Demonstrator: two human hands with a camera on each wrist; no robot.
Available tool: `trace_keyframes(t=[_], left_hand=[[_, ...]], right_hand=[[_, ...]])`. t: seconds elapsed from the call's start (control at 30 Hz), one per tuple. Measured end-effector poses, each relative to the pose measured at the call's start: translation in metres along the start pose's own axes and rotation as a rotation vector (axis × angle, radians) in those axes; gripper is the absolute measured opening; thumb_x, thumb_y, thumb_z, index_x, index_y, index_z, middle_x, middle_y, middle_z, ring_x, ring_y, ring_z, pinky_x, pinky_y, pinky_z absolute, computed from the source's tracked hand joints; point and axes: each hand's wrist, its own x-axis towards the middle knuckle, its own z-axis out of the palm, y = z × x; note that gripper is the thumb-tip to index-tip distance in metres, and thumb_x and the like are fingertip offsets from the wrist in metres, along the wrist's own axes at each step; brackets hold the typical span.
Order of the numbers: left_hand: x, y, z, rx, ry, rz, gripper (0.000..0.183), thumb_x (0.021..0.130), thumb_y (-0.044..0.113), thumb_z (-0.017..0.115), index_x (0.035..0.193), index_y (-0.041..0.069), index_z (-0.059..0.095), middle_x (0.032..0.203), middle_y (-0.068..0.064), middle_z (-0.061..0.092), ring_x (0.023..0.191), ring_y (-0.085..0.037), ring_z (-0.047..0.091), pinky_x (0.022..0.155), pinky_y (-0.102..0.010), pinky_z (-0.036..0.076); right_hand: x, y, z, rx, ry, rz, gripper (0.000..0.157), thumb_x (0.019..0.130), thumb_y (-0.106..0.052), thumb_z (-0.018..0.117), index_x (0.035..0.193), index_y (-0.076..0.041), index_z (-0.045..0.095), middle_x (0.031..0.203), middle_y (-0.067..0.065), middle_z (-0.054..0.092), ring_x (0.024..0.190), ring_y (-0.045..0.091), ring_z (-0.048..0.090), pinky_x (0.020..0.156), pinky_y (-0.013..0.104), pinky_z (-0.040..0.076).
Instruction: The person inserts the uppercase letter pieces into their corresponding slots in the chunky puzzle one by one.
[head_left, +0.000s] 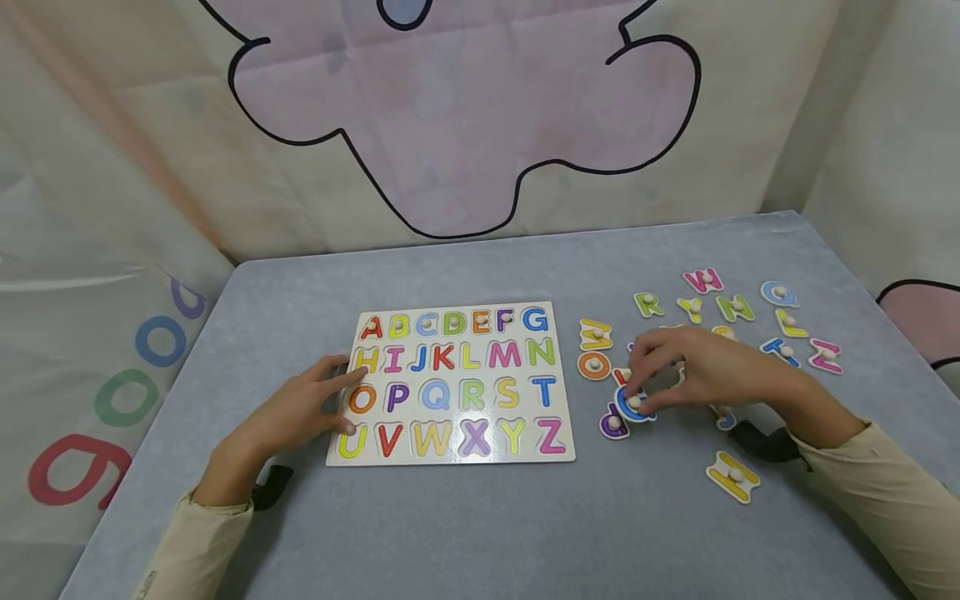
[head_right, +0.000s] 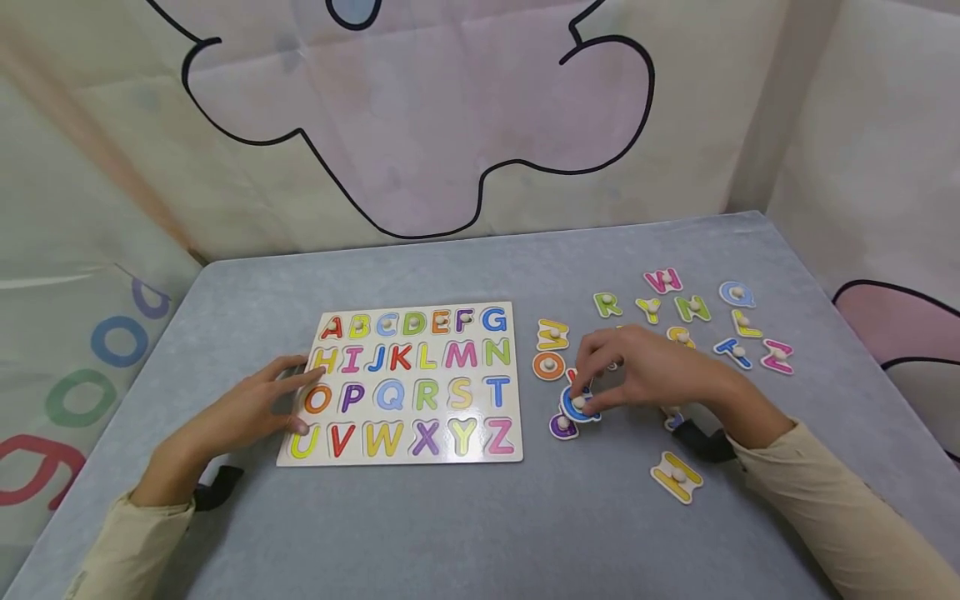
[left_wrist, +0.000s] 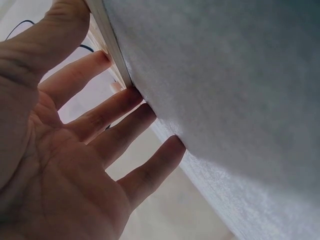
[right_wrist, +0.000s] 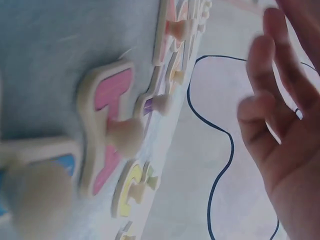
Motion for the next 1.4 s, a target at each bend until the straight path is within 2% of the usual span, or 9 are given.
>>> trace_keyframes(t=[0.23,0.4,0.63,0.83,1.17,1.4], left_hand=[[0.002,0.003,0.001,0.0,-0.005,-0.011,0.08,0.076,0.028,0.084,0.147,0.013,0.049,0.151,-0.023,0.038,0.127,-0.046,0.05,0.098,-0.058,0.048],[0.001,0.004,-0.001,-0.004,-0.015,-0.033,0.082,0.076,0.029,0.084,0.148,0.013,0.048,0.151,-0.022,0.038,0.128,-0.046,0.049,0.099,-0.06,0.047],[0.0,0.004,-0.004,-0.007,-0.011,-0.03,0.082,0.076,0.031,0.084,0.147,0.013,0.049,0.151,-0.022,0.037,0.128,-0.047,0.049,0.099,-0.06,0.047],[0.001,0.003,-0.002,-0.007,-0.006,-0.015,0.081,0.076,0.031,0.084,0.147,0.013,0.049,0.151,-0.022,0.038,0.127,-0.046,0.05,0.098,-0.06,0.047],[0.002,0.0,-0.001,-0.003,-0.009,-0.01,0.081,0.076,0.031,0.084,0.147,0.012,0.049,0.151,-0.022,0.038,0.127,-0.046,0.05,0.097,-0.06,0.047],[0.002,0.0,0.001,-0.002,-0.006,0.0,0.081,0.076,0.031,0.084,0.147,0.012,0.05,0.15,-0.023,0.038,0.127,-0.046,0.05,0.097,-0.059,0.048]], right_hand=[[0.015,-0.007,-0.004,-0.147,0.163,0.081,0.021,0.077,-0.028,0.086,0.095,-0.035,0.077,0.096,-0.02,0.063,0.086,0.007,0.062,0.073,0.025,0.054],[0.032,-0.013,-0.005,-0.169,0.229,0.129,0.019,0.079,-0.026,0.085,0.095,-0.031,0.077,0.094,-0.016,0.066,0.084,0.011,0.061,0.067,0.024,0.051],[0.057,-0.025,-0.014,-0.179,0.233,0.203,0.022,0.081,-0.023,0.084,0.102,-0.021,0.078,0.097,-0.008,0.069,0.083,0.01,0.059,0.062,0.022,0.049],[0.075,-0.028,-0.019,-0.192,0.221,0.249,0.022,0.085,-0.023,0.081,0.106,-0.02,0.078,0.097,-0.004,0.07,0.084,0.015,0.06,0.066,0.026,0.048],[0.108,-0.005,-0.009,-0.192,0.191,0.353,0.02,0.085,-0.024,0.08,0.105,-0.022,0.079,0.095,-0.004,0.069,0.088,0.016,0.059,0.069,0.03,0.047],[0.128,0.006,0.002,-0.212,0.124,0.393,0.021,0.087,-0.028,0.078,0.107,-0.021,0.078,0.093,-0.003,0.068,0.087,0.017,0.06,0.071,0.03,0.049]])
